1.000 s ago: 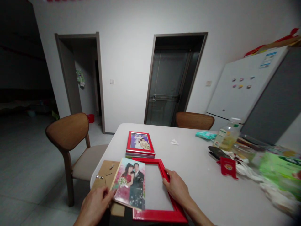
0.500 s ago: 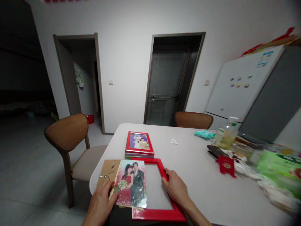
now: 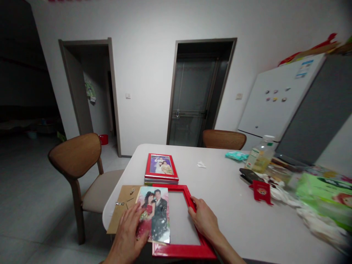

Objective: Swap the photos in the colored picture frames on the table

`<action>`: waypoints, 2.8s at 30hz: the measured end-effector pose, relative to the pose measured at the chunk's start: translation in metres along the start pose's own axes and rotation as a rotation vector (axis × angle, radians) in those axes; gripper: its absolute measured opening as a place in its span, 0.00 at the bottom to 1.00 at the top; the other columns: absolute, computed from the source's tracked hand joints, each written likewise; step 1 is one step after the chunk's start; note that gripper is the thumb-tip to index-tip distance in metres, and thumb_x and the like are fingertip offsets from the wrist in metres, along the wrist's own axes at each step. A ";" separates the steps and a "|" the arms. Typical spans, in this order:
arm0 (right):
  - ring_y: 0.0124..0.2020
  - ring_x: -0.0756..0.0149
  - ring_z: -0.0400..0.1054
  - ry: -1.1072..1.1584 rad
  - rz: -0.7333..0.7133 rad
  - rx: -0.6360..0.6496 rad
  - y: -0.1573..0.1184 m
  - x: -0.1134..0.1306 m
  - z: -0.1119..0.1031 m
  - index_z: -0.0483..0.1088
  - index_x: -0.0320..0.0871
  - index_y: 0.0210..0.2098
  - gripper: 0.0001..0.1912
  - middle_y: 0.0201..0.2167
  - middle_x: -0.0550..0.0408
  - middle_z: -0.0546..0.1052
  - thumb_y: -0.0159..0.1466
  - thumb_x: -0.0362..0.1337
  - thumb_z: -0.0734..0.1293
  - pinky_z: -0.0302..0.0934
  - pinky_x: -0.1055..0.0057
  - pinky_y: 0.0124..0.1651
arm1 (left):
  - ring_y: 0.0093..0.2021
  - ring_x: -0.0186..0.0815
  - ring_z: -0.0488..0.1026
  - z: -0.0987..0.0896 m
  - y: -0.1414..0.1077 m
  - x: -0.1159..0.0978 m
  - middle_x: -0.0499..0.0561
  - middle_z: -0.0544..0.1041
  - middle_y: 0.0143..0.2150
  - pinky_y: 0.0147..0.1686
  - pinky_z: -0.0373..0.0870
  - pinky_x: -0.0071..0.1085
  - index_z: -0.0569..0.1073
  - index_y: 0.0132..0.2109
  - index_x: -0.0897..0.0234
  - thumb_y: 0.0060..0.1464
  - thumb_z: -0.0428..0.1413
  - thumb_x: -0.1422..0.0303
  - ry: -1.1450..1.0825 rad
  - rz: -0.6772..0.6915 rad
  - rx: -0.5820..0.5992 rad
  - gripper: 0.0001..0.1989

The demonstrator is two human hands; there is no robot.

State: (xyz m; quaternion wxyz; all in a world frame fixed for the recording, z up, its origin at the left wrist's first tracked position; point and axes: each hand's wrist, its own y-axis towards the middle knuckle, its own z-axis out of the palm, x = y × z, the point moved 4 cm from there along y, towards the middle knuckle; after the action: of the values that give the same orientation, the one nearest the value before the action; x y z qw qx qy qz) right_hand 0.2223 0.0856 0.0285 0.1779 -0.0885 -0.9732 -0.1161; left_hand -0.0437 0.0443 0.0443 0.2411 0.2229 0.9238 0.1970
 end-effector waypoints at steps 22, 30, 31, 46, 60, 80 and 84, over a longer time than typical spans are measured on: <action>0.48 0.59 0.57 0.049 -0.170 -0.094 -0.006 0.017 -0.009 0.65 0.38 0.46 0.21 0.47 0.44 0.65 0.52 0.31 0.57 0.50 0.68 0.49 | 0.53 0.43 0.62 0.028 -0.005 -0.007 0.55 0.64 0.54 0.48 0.64 0.41 0.60 0.53 0.59 0.47 0.48 0.75 0.240 0.296 0.129 0.24; 0.21 0.71 0.63 0.831 -0.039 0.312 -0.010 0.068 0.021 0.56 0.38 0.52 0.29 0.23 0.57 0.71 0.49 0.31 0.58 0.56 0.75 0.25 | 0.53 0.44 0.61 0.027 -0.004 -0.012 0.57 0.64 0.54 0.49 0.63 0.44 0.61 0.53 0.62 0.41 0.47 0.78 0.159 0.239 0.146 0.28; 0.17 0.73 0.61 0.954 0.010 0.361 -0.010 0.074 0.025 0.53 0.37 0.53 0.31 0.19 0.61 0.68 0.48 0.30 0.58 0.53 0.77 0.22 | 0.53 0.44 0.60 0.026 -0.004 -0.013 0.57 0.63 0.54 0.49 0.62 0.44 0.60 0.53 0.62 0.40 0.47 0.78 0.142 0.227 0.138 0.29; 0.30 0.69 0.65 1.447 0.016 0.142 -0.013 0.116 -0.032 0.53 0.44 0.54 0.31 0.33 0.55 0.70 0.52 0.44 0.63 0.59 0.73 0.30 | 0.46 0.41 0.68 -0.023 0.032 -0.014 0.54 0.74 0.44 0.47 0.64 0.36 0.70 0.44 0.65 0.51 0.48 0.67 -0.684 -0.274 -0.341 0.15; 0.29 0.63 0.70 1.373 0.236 0.351 0.003 0.022 -0.017 0.63 0.38 0.42 0.20 0.31 0.51 0.76 0.48 0.33 0.58 0.62 0.71 0.29 | 0.51 0.43 0.64 0.019 0.022 -0.036 0.62 0.67 0.51 0.50 0.59 0.39 0.61 0.51 0.71 0.46 0.51 0.63 -0.980 -0.490 -0.061 0.26; 0.25 0.65 0.69 1.204 0.110 0.463 0.011 0.015 -0.017 0.63 0.36 0.45 0.23 0.28 0.50 0.76 0.49 0.34 0.56 0.60 0.73 0.25 | 0.56 0.44 0.56 0.044 0.015 -0.034 0.63 0.61 0.55 0.53 0.56 0.43 0.64 0.51 0.74 0.42 0.46 0.77 -0.169 -0.113 0.157 0.24; 0.24 0.64 0.69 1.196 0.142 0.460 0.010 0.006 -0.022 0.63 0.36 0.44 0.22 0.29 0.50 0.76 0.49 0.34 0.56 0.61 0.72 0.26 | 0.55 0.42 0.57 0.048 0.014 -0.029 0.62 0.62 0.54 0.53 0.57 0.42 0.64 0.50 0.73 0.42 0.46 0.78 -0.162 -0.080 0.095 0.24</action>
State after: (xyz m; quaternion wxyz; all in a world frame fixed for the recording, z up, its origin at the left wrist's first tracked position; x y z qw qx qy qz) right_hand 0.2260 0.0907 0.0524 0.7114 -0.0323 -0.6977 0.0780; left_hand 0.0089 0.0534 0.0221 0.3118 0.2124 0.9177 0.1244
